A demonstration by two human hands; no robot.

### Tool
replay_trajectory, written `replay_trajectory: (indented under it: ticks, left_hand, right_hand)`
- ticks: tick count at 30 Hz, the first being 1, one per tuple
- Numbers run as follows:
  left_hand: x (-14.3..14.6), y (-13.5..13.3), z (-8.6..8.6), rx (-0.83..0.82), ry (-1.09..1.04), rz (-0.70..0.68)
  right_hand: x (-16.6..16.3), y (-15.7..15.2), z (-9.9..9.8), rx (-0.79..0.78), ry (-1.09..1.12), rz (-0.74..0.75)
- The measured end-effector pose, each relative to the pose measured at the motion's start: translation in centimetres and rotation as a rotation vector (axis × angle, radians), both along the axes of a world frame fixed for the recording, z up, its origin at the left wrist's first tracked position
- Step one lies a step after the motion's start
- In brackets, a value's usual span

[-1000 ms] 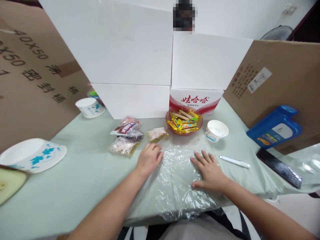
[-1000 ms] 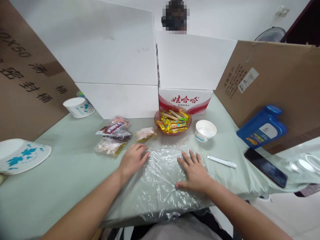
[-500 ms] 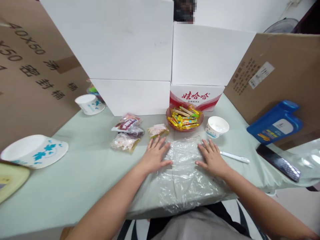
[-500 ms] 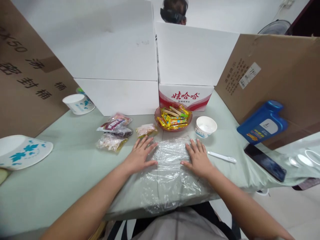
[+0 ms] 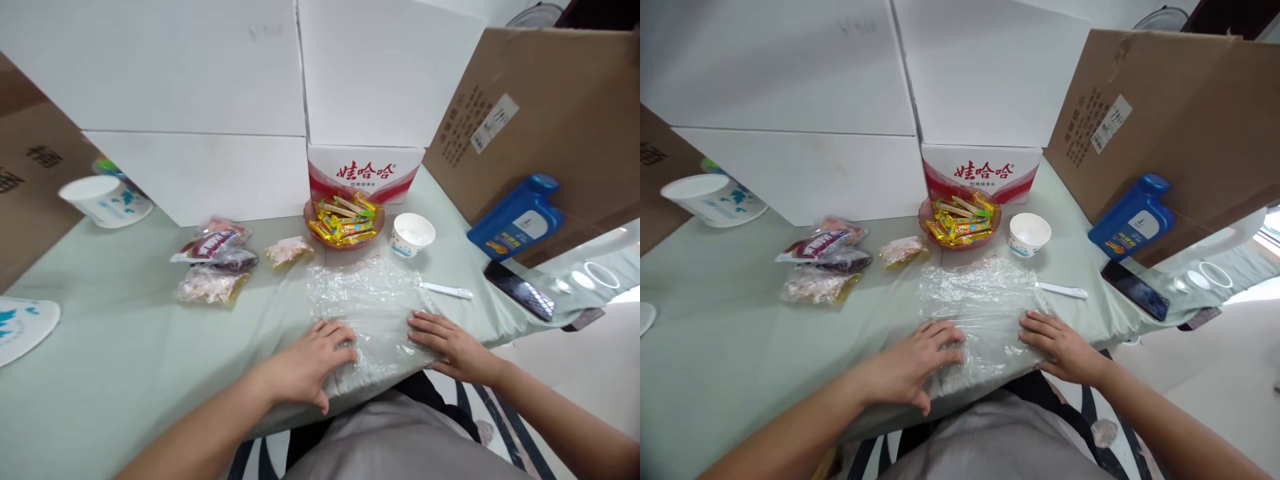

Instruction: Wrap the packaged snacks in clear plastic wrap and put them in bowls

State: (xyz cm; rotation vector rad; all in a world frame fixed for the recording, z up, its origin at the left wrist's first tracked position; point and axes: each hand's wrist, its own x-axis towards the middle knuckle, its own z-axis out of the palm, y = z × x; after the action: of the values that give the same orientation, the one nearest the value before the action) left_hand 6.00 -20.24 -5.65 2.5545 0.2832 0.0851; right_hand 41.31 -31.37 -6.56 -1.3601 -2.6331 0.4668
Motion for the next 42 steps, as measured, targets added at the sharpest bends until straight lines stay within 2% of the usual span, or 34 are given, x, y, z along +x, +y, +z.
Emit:
replay_trajectory:
  ticks: [3,6,9,11,14,18,21,25,28,32,36,39,41,42]
  left_hand:
    - [0.0,0.4,0.4,-0.083,-0.049,-0.010]
    - [-0.4,1.1,1.4,-0.351,-0.105,0.025]
    - [-1.0,2.0,2.2,-0.695,-0.146,0.204]
    - [-1.3,2.6,2.1,-0.838,-0.238,0.378]
    - [-1.4,3.6,1.4,-0.835,-0.372,0.650]
    - [-1.3,4.8,0.3,-0.729,-0.444,0.920]
    - [-1.3,5.4,0.1,-0.747,-0.518,1.026]
    - [-1.4,5.9,-0.2,-0.844,-0.565,1.028]
    - [-1.5,6.2,-0.8,-0.752,-0.512,1.035]
    - [-1.4,6.0,-1.3,-0.447,-0.382,1.083]
    - [-1.8,5.4,-0.7,-0.237,-0.234,1.073]
    - [-2.2,5.1,0.0,-0.038,-0.112,1.148]
    - [-2.3,4.9,0.1,0.155,-0.150,1.180]
    - [-2.2,4.7,0.0,0.234,-0.196,1.139]
  right_hand:
    - [0.3,0.1,0.7,-0.019,0.165,-0.011]
    - [0.2,0.4,1.9,-0.074,0.366,-0.097]
    - [0.0,0.9,2.9,-0.179,0.500,-0.235]
    - [-0.4,1.6,3.2,-0.230,0.539,-0.377]
    - [-1.4,3.3,2.7,-0.243,0.632,-0.598]
    - [-3.2,6.0,1.2,-0.202,0.683,-0.755]
    - [-4.1,7.3,0.1,-0.061,0.507,-0.806]
    - [-4.5,7.7,-0.8,0.208,0.173,-0.740]
    - [-4.6,7.4,-1.6,0.289,-0.011,-0.692]
    - [-4.5,7.2,-2.3,0.331,-0.107,-0.677]
    - [-4.4,7.4,-2.3,0.342,-0.119,-0.671]
    - [-4.7,7.6,-2.2,0.327,-0.158,-0.667]
    - [-5.0,7.7,-2.1,0.315,-0.189,-0.667]
    - [-5.2,7.7,-2.0,0.313,-0.197,-0.668]
